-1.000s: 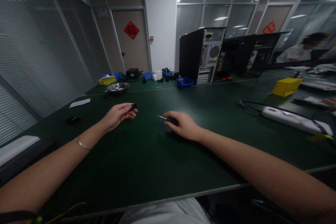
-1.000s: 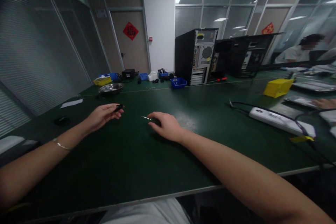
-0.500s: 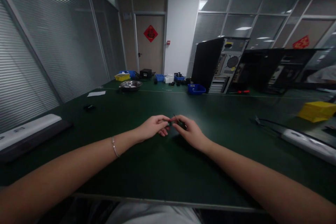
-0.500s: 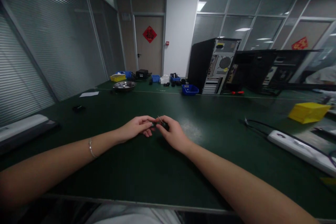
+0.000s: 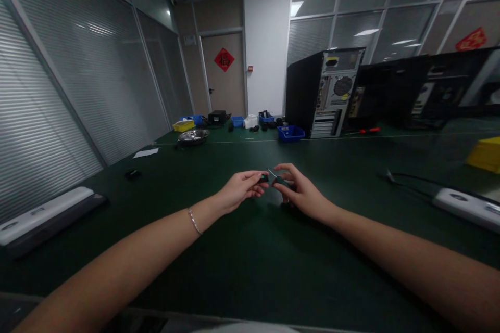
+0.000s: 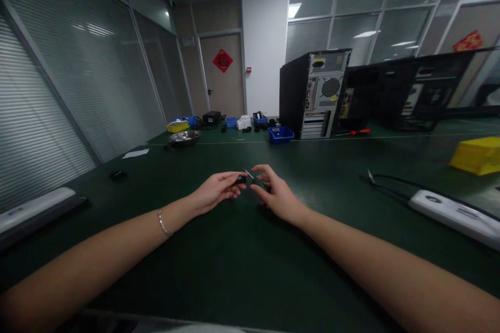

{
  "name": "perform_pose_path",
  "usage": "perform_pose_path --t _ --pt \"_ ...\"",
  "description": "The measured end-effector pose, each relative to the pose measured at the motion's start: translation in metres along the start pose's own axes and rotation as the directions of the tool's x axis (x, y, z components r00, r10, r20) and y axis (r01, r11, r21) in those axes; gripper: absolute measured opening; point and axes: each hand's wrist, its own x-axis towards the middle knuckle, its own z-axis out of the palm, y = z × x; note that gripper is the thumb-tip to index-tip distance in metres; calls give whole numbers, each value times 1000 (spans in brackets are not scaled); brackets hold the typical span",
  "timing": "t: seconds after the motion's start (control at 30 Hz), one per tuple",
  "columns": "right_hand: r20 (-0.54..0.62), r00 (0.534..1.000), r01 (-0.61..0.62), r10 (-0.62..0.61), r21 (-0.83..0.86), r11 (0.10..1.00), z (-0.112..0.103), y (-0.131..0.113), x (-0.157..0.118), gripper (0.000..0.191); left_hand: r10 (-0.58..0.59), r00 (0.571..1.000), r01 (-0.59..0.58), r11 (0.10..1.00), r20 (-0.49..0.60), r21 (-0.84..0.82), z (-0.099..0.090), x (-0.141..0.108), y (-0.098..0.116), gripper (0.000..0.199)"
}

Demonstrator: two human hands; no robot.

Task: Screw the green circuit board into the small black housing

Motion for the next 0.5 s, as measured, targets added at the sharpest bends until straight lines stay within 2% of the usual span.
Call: perform_pose_path --t 0.2,0.5 --pt "26 998 63 -61 -52 997 5 3 4 21 16 1000 -15 999 -14 50 -14 -5 -8 36" --pt "31 996 83 -79 -170 982 5 3 -1 43 59 998 -61 993 21 99 -11 -5 -15 32"
